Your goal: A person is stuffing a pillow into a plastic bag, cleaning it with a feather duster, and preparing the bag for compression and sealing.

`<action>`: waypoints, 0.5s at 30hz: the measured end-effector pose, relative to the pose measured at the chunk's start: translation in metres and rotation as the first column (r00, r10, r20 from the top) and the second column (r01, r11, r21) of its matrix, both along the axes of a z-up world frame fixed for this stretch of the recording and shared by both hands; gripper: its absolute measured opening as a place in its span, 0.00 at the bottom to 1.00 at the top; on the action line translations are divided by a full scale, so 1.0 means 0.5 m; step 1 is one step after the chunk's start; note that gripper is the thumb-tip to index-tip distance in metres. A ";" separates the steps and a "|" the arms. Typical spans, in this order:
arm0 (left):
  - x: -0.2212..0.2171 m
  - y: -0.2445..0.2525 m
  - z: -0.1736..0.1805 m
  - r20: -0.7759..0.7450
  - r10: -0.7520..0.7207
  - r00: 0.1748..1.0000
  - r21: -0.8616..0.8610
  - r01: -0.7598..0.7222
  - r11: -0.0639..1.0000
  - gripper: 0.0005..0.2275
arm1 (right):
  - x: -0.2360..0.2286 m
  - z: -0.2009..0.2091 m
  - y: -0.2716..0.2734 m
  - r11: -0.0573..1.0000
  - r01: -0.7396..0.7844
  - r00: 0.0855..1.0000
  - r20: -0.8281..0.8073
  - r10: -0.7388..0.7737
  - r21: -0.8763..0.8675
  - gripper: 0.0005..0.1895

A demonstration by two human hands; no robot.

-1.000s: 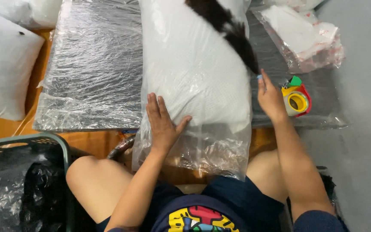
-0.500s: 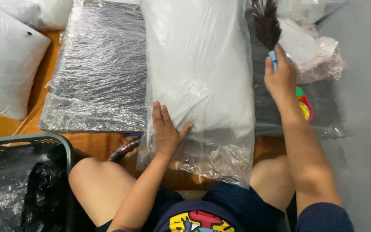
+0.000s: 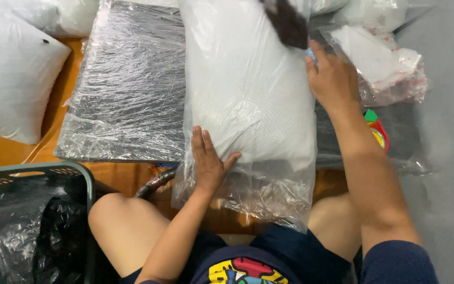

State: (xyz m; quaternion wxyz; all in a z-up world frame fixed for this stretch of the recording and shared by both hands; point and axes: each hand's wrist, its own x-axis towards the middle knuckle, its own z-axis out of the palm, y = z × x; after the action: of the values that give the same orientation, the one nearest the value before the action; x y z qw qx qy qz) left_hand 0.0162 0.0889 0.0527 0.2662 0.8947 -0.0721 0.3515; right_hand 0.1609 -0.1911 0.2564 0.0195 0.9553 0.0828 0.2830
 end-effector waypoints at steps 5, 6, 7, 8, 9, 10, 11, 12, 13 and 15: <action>0.003 -0.001 -0.020 0.067 -0.017 0.998 -0.110 0.024 0.994 0.57 | -0.076 -0.043 -0.014 0.963 -0.153 0.901 -0.368 0.228 0.221 0.23; -0.003 -0.004 -0.015 0.060 -0.013 0.998 -0.111 0.019 0.994 0.57 | -0.076 -0.049 -0.032 0.963 -0.155 0.897 -0.376 0.231 0.221 0.23; 0.000 -0.003 -0.008 0.041 -0.017 0.999 -0.100 0.021 0.995 0.57 | -0.071 -0.053 -0.049 0.975 -0.087 0.941 -0.305 0.149 0.207 0.23; 0.003 -0.003 0.001 0.022 -0.020 1.000 -0.088 0.022 0.996 0.57 | -0.067 -0.055 -0.067 0.980 -0.017 0.971 -0.232 0.064 0.198 0.23; 0.004 -0.001 0.000 0.029 -0.021 0.999 -0.088 0.023 0.996 0.57 | -0.083 -0.056 -0.069 0.980 -0.018 0.972 -0.224 0.064 0.199 0.23; 0.005 0.001 -0.001 0.015 -0.025 1.000 -0.094 0.027 0.995 0.57 | -0.099 -0.058 -0.071 0.967 -0.093 0.980 -0.151 0.131 0.239 0.22; -0.002 0.000 -0.006 -0.007 -0.030 1.000 -0.104 0.030 0.994 0.57 | -0.119 -0.063 -0.075 0.948 -0.166 0.977 -0.083 0.195 0.272 0.21; -0.005 0.004 0.001 -0.007 -0.031 1.000 -0.106 0.030 0.994 0.57 | -0.160 -0.070 -0.068 0.949 -0.166 0.977 -0.084 0.195 0.270 0.21; -0.009 0.007 0.008 -0.049 -0.055 0.997 -0.118 0.049 0.992 0.56 | -0.200 -0.076 -0.063 0.924 -0.227 0.949 -0.141 0.280 0.308 0.21; -0.020 0.016 0.045 -0.091 -0.074 0.993 -0.134 0.062 0.989 0.56 | -0.266 -0.079 -0.064 0.892 -0.289 0.908 -0.196 0.370 0.346 0.21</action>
State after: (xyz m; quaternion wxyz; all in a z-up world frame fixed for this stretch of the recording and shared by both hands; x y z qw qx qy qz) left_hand 0.0061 0.0969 0.0751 0.3394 0.8881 -0.0665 0.3029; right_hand 0.0280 -0.2230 0.2170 -0.1900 0.9465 0.2012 0.1657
